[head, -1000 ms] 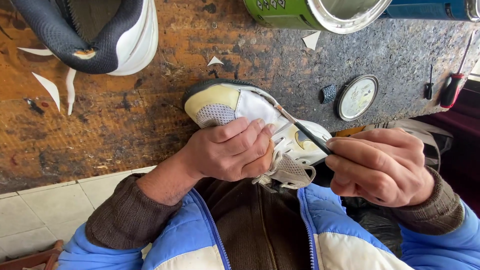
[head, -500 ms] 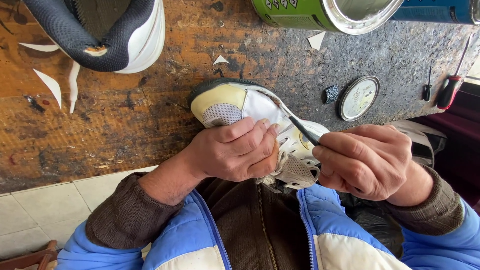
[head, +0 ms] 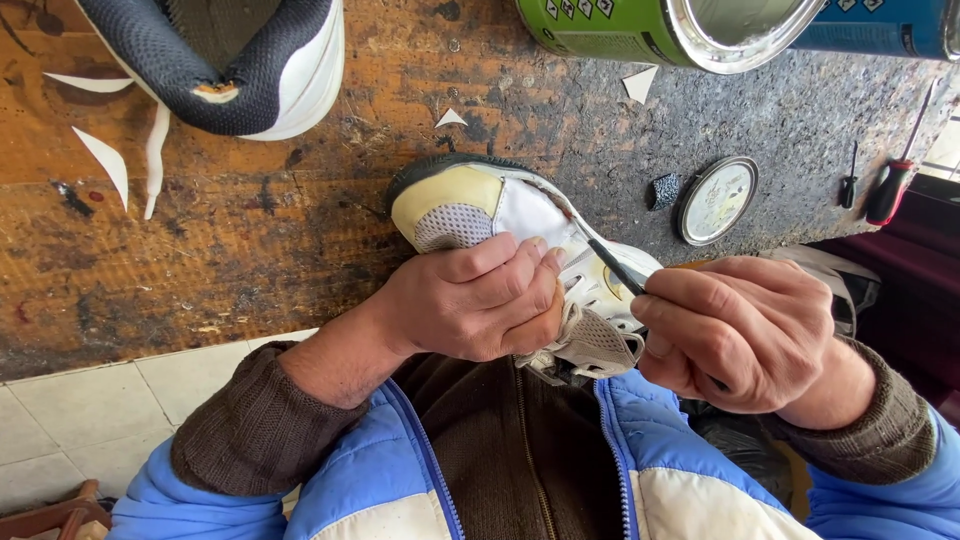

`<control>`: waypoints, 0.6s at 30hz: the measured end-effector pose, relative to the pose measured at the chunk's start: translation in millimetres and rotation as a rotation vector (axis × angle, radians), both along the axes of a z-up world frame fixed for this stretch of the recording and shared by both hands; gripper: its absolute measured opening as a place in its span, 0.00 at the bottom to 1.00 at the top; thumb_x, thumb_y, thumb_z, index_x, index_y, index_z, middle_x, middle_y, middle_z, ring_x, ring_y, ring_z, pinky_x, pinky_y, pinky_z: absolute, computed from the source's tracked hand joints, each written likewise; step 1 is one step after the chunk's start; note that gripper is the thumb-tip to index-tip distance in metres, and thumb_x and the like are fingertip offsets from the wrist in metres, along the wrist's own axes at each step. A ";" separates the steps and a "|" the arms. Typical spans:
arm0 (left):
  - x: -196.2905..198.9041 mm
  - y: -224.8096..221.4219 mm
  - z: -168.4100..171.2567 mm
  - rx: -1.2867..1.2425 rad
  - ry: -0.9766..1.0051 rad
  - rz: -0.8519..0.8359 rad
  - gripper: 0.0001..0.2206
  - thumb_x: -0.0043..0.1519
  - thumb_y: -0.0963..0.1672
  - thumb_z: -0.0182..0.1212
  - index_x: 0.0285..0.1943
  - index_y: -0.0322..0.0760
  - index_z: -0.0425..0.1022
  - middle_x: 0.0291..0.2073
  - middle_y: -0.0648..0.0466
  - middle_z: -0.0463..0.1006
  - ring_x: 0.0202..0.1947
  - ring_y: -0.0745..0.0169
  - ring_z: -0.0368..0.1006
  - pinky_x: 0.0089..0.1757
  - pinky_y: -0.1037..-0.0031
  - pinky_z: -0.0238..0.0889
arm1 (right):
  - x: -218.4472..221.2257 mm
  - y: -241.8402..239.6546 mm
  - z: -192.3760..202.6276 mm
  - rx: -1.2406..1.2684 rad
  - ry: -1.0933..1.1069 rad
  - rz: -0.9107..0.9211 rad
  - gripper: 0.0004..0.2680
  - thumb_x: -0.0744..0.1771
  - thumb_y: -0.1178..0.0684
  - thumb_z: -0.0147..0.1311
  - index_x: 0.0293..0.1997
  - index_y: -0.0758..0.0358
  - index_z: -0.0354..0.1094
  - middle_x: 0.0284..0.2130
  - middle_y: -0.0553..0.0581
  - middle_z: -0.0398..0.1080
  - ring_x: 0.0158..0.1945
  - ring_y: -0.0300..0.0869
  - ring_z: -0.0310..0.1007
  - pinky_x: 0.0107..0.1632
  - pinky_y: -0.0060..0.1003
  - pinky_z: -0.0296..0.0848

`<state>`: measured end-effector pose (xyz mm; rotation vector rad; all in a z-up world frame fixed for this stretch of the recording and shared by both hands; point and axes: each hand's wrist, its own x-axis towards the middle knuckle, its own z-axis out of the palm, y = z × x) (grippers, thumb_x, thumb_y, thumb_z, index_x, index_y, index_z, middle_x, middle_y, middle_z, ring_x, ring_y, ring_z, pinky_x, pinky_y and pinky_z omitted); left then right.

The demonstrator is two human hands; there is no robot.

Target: Applying adhesive to the inner edge of a sneaker sole using a small brush for repair.

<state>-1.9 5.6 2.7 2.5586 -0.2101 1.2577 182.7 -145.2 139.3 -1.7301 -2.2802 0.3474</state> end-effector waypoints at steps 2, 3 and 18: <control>-0.1 0.0 0.2 -0.007 0.004 -0.002 0.07 0.72 0.42 0.49 0.43 0.45 0.74 0.41 0.60 0.83 0.46 0.66 0.75 0.52 0.76 0.64 | -0.6 1.0 2.2 0.020 0.023 -0.001 0.10 0.69 0.52 0.44 0.41 0.67 0.70 0.30 0.61 0.75 0.25 0.45 0.73 0.31 0.38 0.75; 0.2 0.3 0.6 -0.005 0.004 -0.003 0.07 0.72 0.42 0.49 0.43 0.45 0.74 0.41 0.60 0.83 0.46 0.66 0.75 0.52 0.76 0.64 | 0.2 1.9 2.0 0.021 0.023 -0.001 0.10 0.69 0.52 0.44 0.41 0.67 0.70 0.30 0.61 0.75 0.25 0.45 0.73 0.31 0.38 0.75; -0.2 0.3 1.6 -0.002 0.009 -0.002 0.07 0.72 0.42 0.50 0.43 0.44 0.74 0.41 0.61 0.82 0.45 0.67 0.75 0.52 0.77 0.64 | 4.5 8.6 2.0 0.007 0.032 0.103 0.13 0.70 0.46 0.43 0.39 0.67 0.69 0.31 0.62 0.74 0.26 0.45 0.74 0.32 0.36 0.75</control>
